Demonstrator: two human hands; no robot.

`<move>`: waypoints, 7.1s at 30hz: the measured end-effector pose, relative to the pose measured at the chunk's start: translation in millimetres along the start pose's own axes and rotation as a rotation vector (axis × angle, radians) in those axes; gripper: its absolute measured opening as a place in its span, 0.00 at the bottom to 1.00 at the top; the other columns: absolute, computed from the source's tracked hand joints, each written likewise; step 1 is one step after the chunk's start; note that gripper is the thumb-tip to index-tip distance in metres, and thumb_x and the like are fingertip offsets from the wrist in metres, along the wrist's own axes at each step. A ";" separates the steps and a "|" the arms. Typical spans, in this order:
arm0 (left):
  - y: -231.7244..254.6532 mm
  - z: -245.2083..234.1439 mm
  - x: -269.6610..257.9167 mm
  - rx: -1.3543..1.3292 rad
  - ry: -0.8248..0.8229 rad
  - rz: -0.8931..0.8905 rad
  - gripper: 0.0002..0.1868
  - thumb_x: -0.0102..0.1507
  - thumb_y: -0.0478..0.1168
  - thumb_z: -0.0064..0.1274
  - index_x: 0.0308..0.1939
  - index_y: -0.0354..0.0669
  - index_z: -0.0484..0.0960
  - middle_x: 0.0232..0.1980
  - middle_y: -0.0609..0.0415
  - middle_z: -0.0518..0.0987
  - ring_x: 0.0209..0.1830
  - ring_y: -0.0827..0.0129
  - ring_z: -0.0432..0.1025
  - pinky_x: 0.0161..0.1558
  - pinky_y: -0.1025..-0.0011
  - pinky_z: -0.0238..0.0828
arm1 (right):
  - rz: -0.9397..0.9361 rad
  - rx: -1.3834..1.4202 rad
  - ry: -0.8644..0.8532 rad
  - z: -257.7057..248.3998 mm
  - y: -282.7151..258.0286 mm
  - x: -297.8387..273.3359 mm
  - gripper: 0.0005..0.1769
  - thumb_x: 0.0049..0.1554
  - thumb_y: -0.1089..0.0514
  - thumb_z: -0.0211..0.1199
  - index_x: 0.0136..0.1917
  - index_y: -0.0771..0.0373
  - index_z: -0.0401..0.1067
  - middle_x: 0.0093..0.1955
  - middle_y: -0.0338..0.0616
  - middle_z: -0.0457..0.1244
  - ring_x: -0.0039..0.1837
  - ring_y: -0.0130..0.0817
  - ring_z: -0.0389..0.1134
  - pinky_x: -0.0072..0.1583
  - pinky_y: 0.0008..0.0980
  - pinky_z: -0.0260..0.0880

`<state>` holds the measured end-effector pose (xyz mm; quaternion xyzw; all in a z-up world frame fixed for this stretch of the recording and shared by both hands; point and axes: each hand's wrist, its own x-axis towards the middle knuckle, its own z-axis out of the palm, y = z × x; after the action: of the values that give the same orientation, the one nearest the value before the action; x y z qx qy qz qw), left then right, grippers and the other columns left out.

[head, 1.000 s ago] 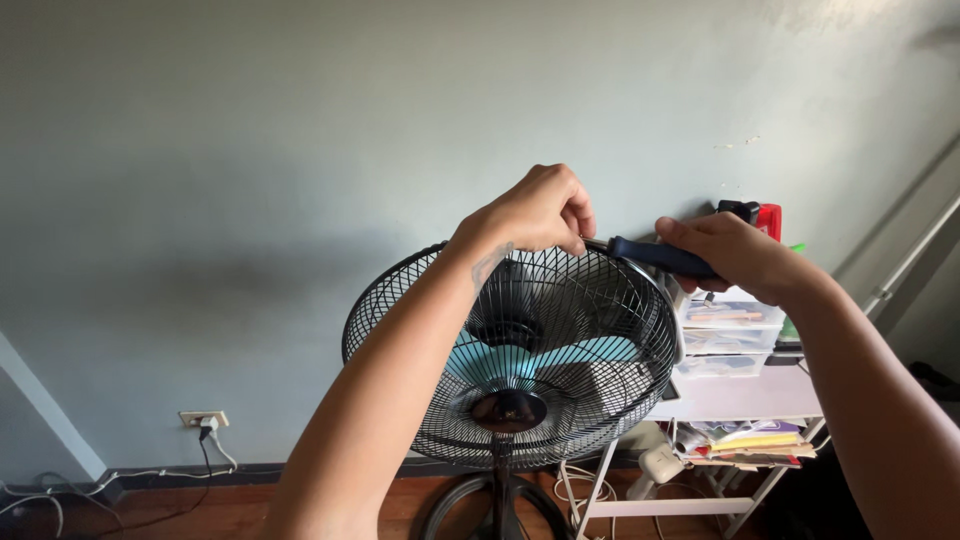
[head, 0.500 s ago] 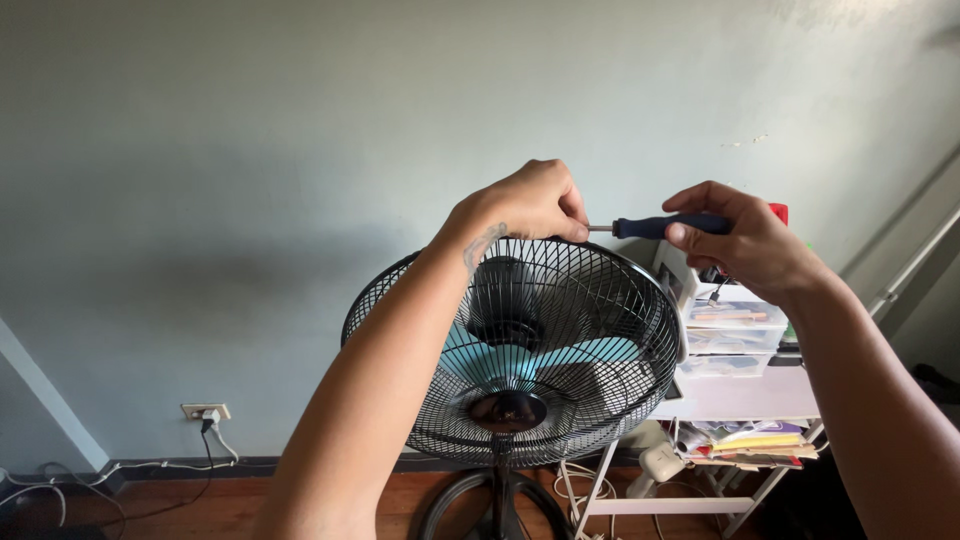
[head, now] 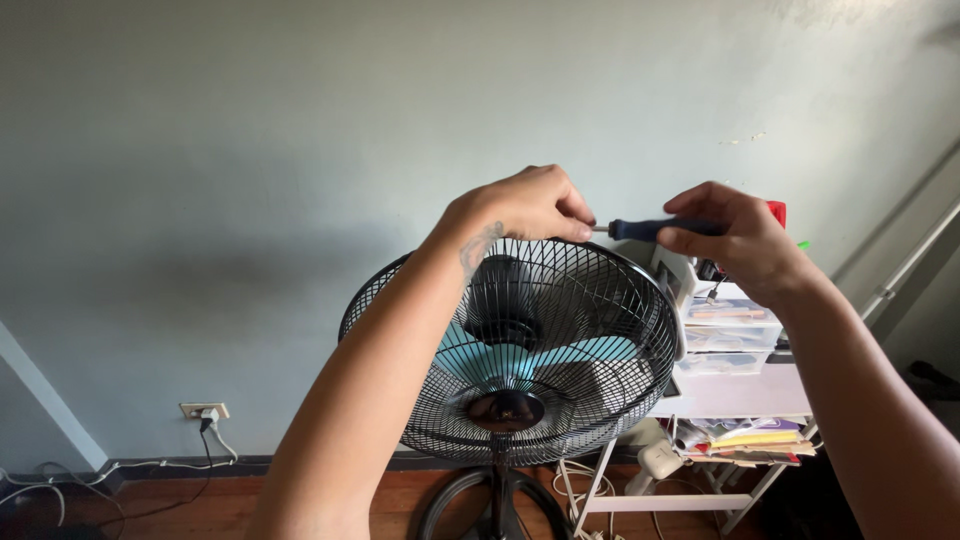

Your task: The person disassembles a standing fan by removing the front grille, fan blades, and rear grille using a screwdriver and hands. The parts are placed on a nearby chair.

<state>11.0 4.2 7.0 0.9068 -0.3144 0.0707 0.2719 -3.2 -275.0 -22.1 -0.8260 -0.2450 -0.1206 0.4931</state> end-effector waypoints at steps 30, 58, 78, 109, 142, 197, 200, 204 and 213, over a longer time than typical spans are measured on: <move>2.4 2.0 -1.0 -0.008 0.074 0.058 0.14 0.51 0.42 0.70 0.41 0.46 0.91 0.39 0.54 0.89 0.42 0.69 0.82 0.47 0.68 0.78 | 0.204 0.073 -0.001 -9.8 -13.1 -4.8 0.24 0.66 0.46 0.61 0.68 0.62 0.72 0.38 0.52 0.65 0.37 0.35 0.56 0.37 0.33 0.57; -4.1 -2.6 -10.8 -0.081 0.196 0.063 0.13 0.60 0.47 0.63 0.46 0.49 0.89 0.47 0.53 0.88 0.49 0.66 0.81 0.54 0.65 0.75 | 0.011 -0.318 -0.002 -0.2 -38.2 -11.3 0.29 0.48 0.63 0.73 0.63 0.58 0.74 0.45 0.43 0.72 0.46 0.27 0.70 0.49 0.31 0.72; -4.1 -8.2 -28.5 -0.018 0.152 0.061 0.16 0.61 0.48 0.60 0.50 0.48 0.87 0.55 0.52 0.84 0.54 0.63 0.78 0.59 0.61 0.70 | -0.050 -0.503 -0.243 -0.7 -30.3 -4.6 0.27 0.53 0.43 0.72 0.62 0.54 0.75 0.41 0.38 0.73 0.41 0.26 0.73 0.43 0.31 0.73; -20.5 -17.7 -6.5 -0.086 0.148 0.018 0.15 0.54 0.49 0.69 0.40 0.47 0.92 0.41 0.52 0.89 0.42 0.67 0.82 0.50 0.65 0.76 | -0.101 -0.227 -0.017 -3.6 -47.7 -10.4 0.23 0.49 0.53 0.71 0.56 0.62 0.75 0.35 0.34 0.66 0.36 0.20 0.64 0.37 0.23 0.67; -105.1 19.7 -137.7 -0.099 0.373 -0.186 0.72 0.23 0.71 0.72 0.71 0.51 0.71 0.73 0.40 0.69 0.77 0.44 0.58 0.70 0.39 0.53 | 0.160 -0.264 -0.151 2.0 -40.8 12.1 0.20 0.51 0.43 0.67 0.43 0.64 0.76 0.31 0.40 0.67 0.33 0.26 0.66 0.36 0.27 0.70; -66.4 32.5 -164.4 0.076 0.496 -0.066 0.50 0.40 0.60 0.75 0.66 0.58 0.75 0.73 0.49 0.64 0.72 0.44 0.60 0.66 0.40 0.61 | -0.465 -1.066 -0.005 29.4 -68.1 -16.9 0.15 0.61 0.45 0.62 0.48 0.57 0.80 0.54 0.40 0.68 0.44 0.33 0.73 0.45 0.36 0.77; -61.3 28.8 -162.1 0.078 0.465 -0.096 0.52 0.39 0.60 0.75 0.66 0.58 0.75 0.72 0.53 0.67 0.72 0.45 0.62 0.66 0.41 0.64 | -0.376 -1.044 0.028 26.9 -64.3 -14.1 0.16 0.54 0.45 0.68 0.49 0.57 0.80 0.55 0.36 0.67 0.44 0.34 0.73 0.47 0.36 0.77; -56.7 22.8 -160.4 0.134 0.416 -0.135 0.56 0.34 0.60 0.77 0.66 0.57 0.73 0.74 0.53 0.63 0.73 0.42 0.59 0.65 0.38 0.61 | -0.753 -1.099 0.263 30.9 -55.2 -17.1 0.11 0.54 0.51 0.71 0.48 0.57 0.79 0.53 0.37 0.67 0.51 0.35 0.72 0.49 0.37 0.75; -52.3 16.2 -153.6 0.226 0.380 -0.038 0.48 0.33 0.60 0.79 0.52 0.53 0.74 0.74 0.52 0.60 0.72 0.48 0.61 0.67 0.36 0.57 | -0.218 -0.988 0.383 38.8 -30.5 -24.0 0.13 0.59 0.48 0.72 0.49 0.58 0.77 0.49 0.40 0.68 0.43 0.37 0.71 0.43 0.38 0.73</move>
<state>-79.6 111.4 -76.1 0.9076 -0.2305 0.2699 0.2243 -41.2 -236.0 -28.5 -0.8927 -0.1491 -0.4201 0.0666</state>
